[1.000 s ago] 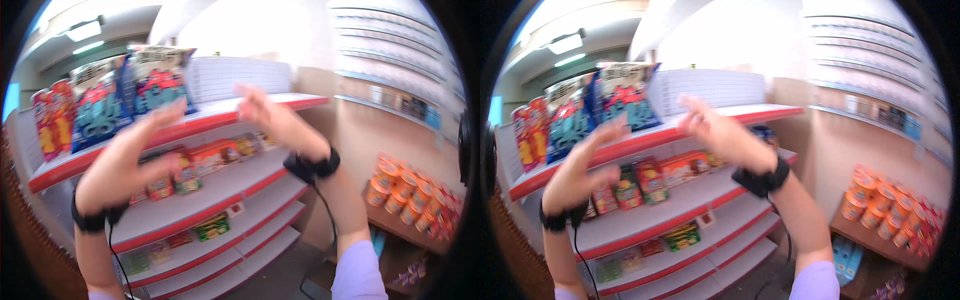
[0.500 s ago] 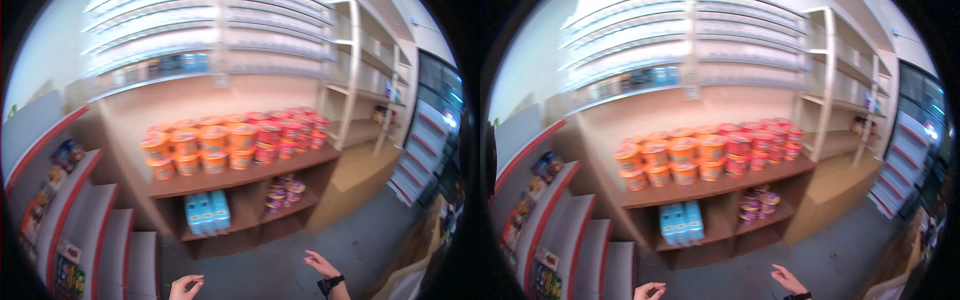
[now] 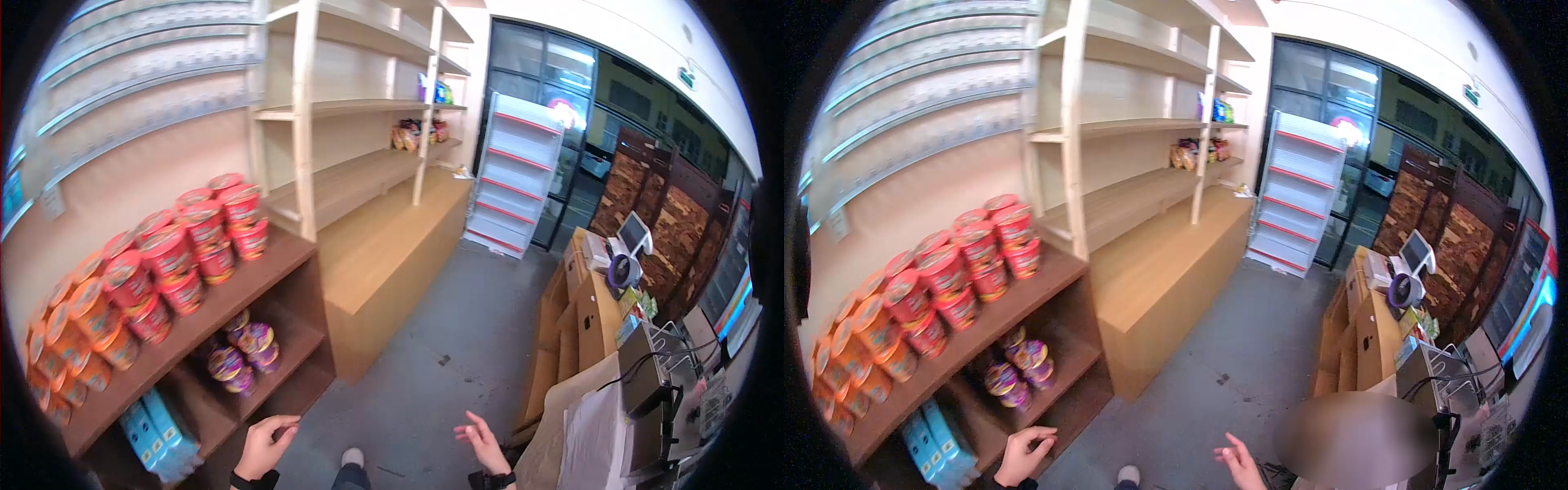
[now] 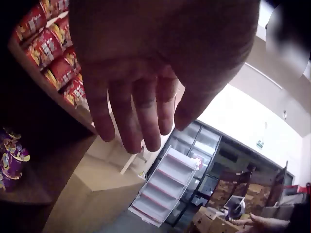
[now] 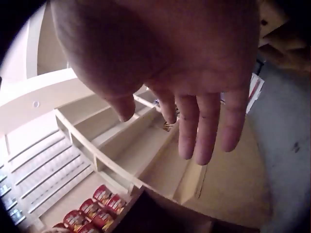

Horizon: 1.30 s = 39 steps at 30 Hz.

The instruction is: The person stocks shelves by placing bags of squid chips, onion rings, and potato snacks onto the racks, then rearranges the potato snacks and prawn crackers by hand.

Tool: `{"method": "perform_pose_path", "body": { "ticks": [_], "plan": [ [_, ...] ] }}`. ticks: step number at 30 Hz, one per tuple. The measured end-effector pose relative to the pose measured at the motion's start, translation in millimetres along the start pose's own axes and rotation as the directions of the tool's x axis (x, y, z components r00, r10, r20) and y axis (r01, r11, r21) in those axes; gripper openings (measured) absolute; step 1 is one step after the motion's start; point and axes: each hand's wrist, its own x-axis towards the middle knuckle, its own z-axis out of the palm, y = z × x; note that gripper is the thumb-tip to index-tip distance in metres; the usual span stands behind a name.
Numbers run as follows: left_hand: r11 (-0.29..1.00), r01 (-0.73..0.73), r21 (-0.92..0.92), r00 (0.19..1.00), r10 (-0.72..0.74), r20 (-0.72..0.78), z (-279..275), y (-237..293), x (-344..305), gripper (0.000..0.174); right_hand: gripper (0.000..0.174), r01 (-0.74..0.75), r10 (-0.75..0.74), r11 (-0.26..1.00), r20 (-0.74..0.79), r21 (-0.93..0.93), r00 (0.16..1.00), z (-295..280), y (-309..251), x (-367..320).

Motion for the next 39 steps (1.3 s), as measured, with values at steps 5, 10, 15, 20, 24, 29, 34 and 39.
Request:
{"method": "perform_pose_path", "body": {
  "ticks": [5, 10, 15, 20, 24, 29, 34, 39],
  "plan": [
    [0.942, 0.134, -0.306, 0.987, -0.1, 0.124, 50.6, -52.8, 113.9, 0.039, 0.042, -0.09, 0.081, 0.996, -0.281, -0.02, 0.956, -38.7, -0.5, 84.8],
    [0.745, 0.269, -0.61, 0.961, -0.161, 0.227, 124.8, -46.0, 273.0, 0.041, 0.038, 0.001, 0.015, 0.999, -0.51, 0.033, 0.86, -94.4, -52.4, 206.8],
    [0.825, 0.318, -0.467, 0.799, 0.032, 0.601, 237.8, -11.4, 421.0, 0.046, 0.035, 0.114, -0.115, 0.993, -0.589, -0.038, 0.8, -146.5, -63.3, 278.3],
    [0.812, 0.292, -0.506, 0.681, 0.196, 0.706, 379.5, 23.2, 524.1, 0.05, 0.041, -0.03, 0.128, 0.99, -0.796, 0.137, 0.591, -203.8, -19.8, 315.8],
    [0.895, 0.233, -0.38, 0.489, 0.23, 0.842, 479.0, 32.4, 607.9, 0.066, 0.039, -0.03, 0.1, 0.994, -0.827, 0.101, 0.553, -295.0, 17.4, 394.9],
    [0.913, 0.136, -0.385, 0.611, 0.229, 0.758, 552.7, 73.6, 753.5, 0.075, 0.03, -0.062, 0.013, 0.998, -0.846, -0.024, 0.533, -420.5, -49.3, 571.1],
    [0.885, 0.178, -0.43, 0.77, 0.147, 0.621, 592.4, 56.5, 875.3, 0.074, 0.027, 0.08, -0.149, 0.988, -0.675, -0.132, 0.722, -459.0, -122.9, 786.3],
    [0.846, 0.34, -0.411, 0.84, -0.077, 0.538, 635.6, -20.3, 999.0, 0.074, 0.032, 0.222, -0.224, 0.974, -0.276, -0.039, 0.935, -475.1, -101.0, 978.5]
  ]
}}
